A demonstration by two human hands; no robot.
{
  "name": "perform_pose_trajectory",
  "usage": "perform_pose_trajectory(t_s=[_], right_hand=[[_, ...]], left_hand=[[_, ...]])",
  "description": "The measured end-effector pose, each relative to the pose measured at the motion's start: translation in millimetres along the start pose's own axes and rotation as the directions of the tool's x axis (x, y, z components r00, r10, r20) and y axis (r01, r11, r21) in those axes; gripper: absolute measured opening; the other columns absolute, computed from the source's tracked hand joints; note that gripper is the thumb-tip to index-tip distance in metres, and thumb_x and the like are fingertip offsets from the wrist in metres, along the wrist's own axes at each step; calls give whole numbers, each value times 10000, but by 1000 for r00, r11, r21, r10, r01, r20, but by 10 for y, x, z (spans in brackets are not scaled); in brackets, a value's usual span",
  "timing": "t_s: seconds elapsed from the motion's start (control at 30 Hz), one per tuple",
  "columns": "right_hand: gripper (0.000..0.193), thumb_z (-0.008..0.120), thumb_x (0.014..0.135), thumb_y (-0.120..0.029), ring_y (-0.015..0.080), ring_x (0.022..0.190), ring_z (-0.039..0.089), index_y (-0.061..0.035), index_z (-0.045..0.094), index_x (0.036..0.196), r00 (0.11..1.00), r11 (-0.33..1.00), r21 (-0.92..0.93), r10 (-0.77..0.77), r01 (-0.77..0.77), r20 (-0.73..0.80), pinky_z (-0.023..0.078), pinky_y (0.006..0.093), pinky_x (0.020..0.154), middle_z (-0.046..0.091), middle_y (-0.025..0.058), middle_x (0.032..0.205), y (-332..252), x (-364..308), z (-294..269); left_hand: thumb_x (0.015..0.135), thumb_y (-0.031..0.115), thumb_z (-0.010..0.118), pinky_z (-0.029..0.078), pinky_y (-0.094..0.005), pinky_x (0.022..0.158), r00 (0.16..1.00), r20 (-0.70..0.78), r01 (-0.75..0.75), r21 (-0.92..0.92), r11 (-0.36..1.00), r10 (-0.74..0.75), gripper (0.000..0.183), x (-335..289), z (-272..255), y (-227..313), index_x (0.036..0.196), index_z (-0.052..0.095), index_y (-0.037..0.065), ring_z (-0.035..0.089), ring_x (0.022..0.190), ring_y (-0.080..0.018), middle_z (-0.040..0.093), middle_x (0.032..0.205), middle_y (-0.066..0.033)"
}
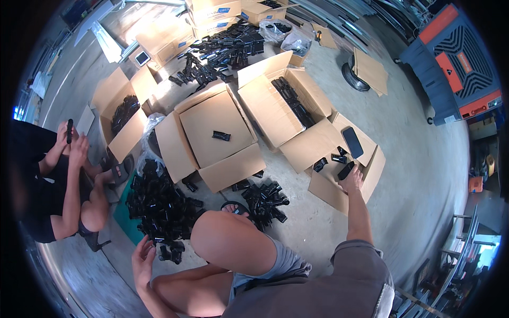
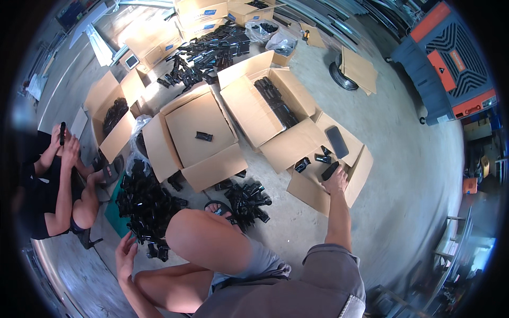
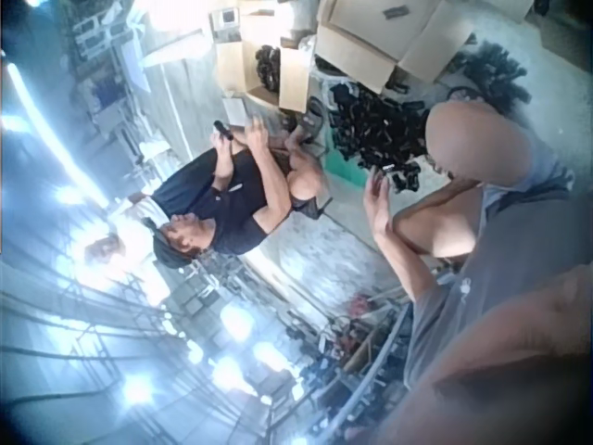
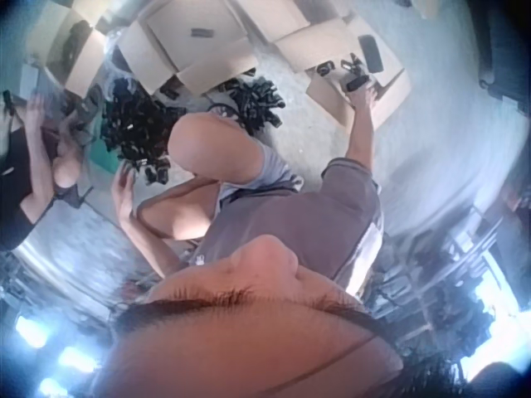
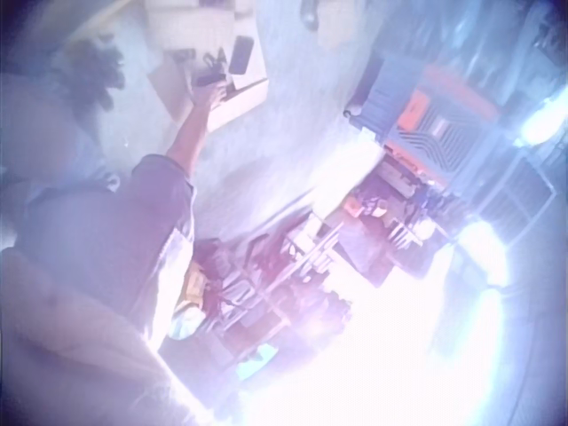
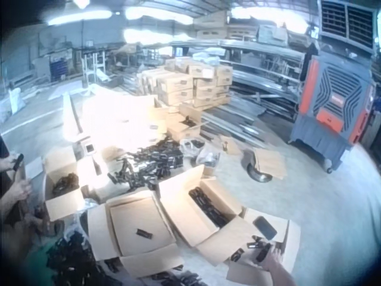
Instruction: The person assembles small black plastic components by hand. The person picks up individual pieces from various cardboard boxes and joins them together before placing the assembled items into a separate box.
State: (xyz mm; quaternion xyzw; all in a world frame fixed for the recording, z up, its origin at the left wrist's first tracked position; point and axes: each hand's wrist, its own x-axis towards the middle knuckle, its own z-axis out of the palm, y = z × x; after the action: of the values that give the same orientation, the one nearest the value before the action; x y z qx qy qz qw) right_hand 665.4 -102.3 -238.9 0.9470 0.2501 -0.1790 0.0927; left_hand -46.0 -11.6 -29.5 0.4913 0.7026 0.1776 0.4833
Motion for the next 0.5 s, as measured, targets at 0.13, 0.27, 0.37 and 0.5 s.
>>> perform_pose_trajectory(t_s=[0.13,0.27,0.37,0.5], right_hand=[[984,857,628,-284,370,1185,553,8,316,1397,997,992,124,6,5,-83,488,439,1006,565,206,1260,273,121,214],[782,816,654,-220,336,950,669,23,417,1282,995,845,526,89,-99,44,575,408,860,639,173,1055,-15,-235,-97],[665,788,671,-163,245,855,659,13,466,1227,998,686,725,63,-58,21,574,371,774,631,117,990,269,-162,-18],[661,786,669,-103,171,801,595,17,465,1234,958,369,907,-266,204,-108,547,325,728,552,58,909,-343,-857,-680]], left_hand=[[935,49,611,487,-330,976,999,47,-16,-5,1000,16,520,6,29,27,1435,470,16,599,1152,-219,604,1289,-209],[925,31,611,488,-330,973,1000,-10,13,-17,1000,-13,520,-142,-38,-34,1430,484,32,596,1171,-237,603,1298,-206],[913,25,619,491,-332,965,998,-17,-65,-40,997,65,528,-151,37,6,1426,500,56,595,1182,-238,604,1309,-191],[883,48,662,487,-328,952,985,28,-169,34,985,168,561,-290,161,379,1423,517,83,602,1179,-206,632,1296,-168]])
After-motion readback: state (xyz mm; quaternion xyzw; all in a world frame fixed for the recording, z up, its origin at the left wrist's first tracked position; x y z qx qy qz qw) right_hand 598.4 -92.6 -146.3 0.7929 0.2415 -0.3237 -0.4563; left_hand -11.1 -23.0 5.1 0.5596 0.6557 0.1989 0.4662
